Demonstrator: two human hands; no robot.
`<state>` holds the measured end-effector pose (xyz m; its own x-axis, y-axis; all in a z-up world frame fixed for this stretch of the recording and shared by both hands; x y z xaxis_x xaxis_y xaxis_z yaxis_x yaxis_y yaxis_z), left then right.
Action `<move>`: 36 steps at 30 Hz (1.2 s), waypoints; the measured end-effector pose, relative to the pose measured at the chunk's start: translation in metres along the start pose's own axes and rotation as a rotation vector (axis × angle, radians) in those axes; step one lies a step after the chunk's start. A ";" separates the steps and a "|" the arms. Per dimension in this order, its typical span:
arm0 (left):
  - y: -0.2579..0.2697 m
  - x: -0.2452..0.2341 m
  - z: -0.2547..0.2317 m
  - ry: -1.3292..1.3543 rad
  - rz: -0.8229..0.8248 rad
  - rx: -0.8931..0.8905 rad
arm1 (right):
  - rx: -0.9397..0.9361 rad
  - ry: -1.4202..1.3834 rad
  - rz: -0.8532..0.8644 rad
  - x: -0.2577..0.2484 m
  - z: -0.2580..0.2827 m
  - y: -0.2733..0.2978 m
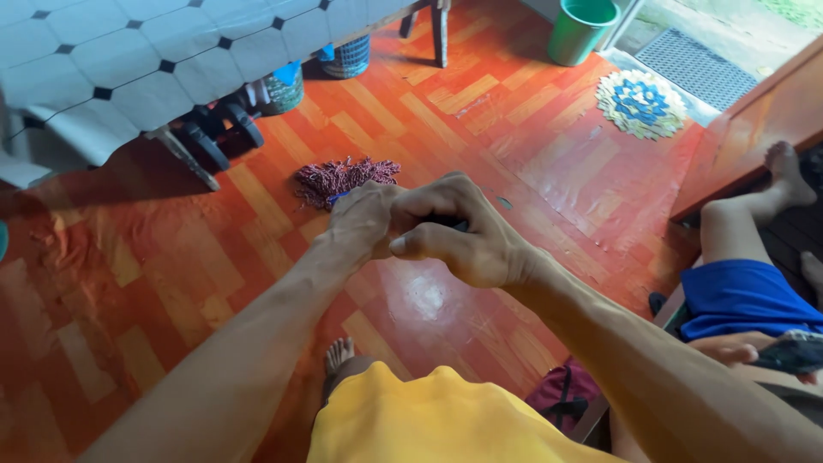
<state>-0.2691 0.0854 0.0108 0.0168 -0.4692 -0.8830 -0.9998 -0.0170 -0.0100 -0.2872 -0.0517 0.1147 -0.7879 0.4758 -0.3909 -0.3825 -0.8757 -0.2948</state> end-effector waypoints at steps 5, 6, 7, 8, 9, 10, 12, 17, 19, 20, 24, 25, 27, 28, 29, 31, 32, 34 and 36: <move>0.002 -0.001 0.043 0.022 -0.035 -0.065 | -0.142 -0.040 0.046 0.015 0.004 -0.035; 0.000 -0.001 0.056 0.028 -0.044 -0.077 | -0.161 -0.051 0.049 0.018 0.002 -0.045; -0.004 -0.002 0.067 0.033 -0.049 -0.087 | -0.179 -0.060 0.048 0.021 -0.001 -0.055; -0.008 -0.002 0.079 0.035 -0.054 -0.097 | -0.197 -0.069 0.048 0.023 -0.004 -0.065; -0.014 -0.004 0.092 0.039 -0.062 -0.099 | -0.188 -0.076 0.056 0.025 -0.009 -0.074; -0.020 -0.004 0.104 0.042 -0.063 -0.104 | -0.179 -0.083 0.064 0.027 -0.016 -0.084; -0.036 -0.004 0.126 0.048 -0.060 -0.101 | -0.158 -0.062 0.074 0.028 -0.032 -0.103; -0.079 -0.005 0.190 0.045 -0.039 -0.101 | -0.088 0.063 0.106 0.045 -0.092 -0.153; -0.097 -0.007 0.218 0.036 -0.025 -0.106 | -0.017 0.107 0.081 0.052 -0.118 -0.176; -0.106 -0.009 0.233 0.035 -0.015 -0.105 | 0.019 0.128 0.069 0.056 -0.129 -0.189; -0.140 -0.014 0.279 0.086 -0.044 -0.096 | 0.005 0.117 0.010 0.066 -0.157 -0.228; -0.144 -0.016 0.287 0.100 -0.044 -0.096 | 0.007 0.109 0.010 0.066 -0.161 -0.235; -0.148 -0.018 0.296 0.129 -0.048 -0.093 | 0.032 0.127 0.016 0.069 -0.168 -0.240; -0.145 -0.015 0.297 0.119 -0.035 -0.091 | 0.056 0.154 0.021 0.070 -0.170 -0.240; -0.143 -0.014 0.296 0.104 -0.026 -0.083 | 0.073 0.184 0.021 0.070 -0.171 -0.240; -0.135 -0.011 0.293 0.089 -0.016 -0.093 | 0.029 0.153 0.057 0.078 -0.163 -0.232; -0.127 -0.007 0.288 0.088 -0.014 -0.112 | 0.005 0.137 0.078 0.083 -0.157 -0.226; -0.107 -0.005 0.278 0.090 -0.026 -0.131 | -0.020 0.140 0.100 0.088 -0.143 -0.211; -0.086 -0.006 0.264 0.094 -0.048 -0.119 | -0.035 0.134 0.124 0.096 -0.128 -0.197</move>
<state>-0.1863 0.3227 -0.1070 0.0709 -0.5460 -0.8348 -0.9897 -0.1429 0.0094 -0.2258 0.1772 0.0240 -0.7561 0.3729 -0.5379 -0.2671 -0.9261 -0.2665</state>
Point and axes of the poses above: each hand's wrist, its own y-axis away from the middle knuckle, its own x-axis out of the palm, z = x × y, the point moved 5 cm from there along -y, towards the middle knuckle, and after that the axes turned 1 degree about -z, right-handed, at the moved point
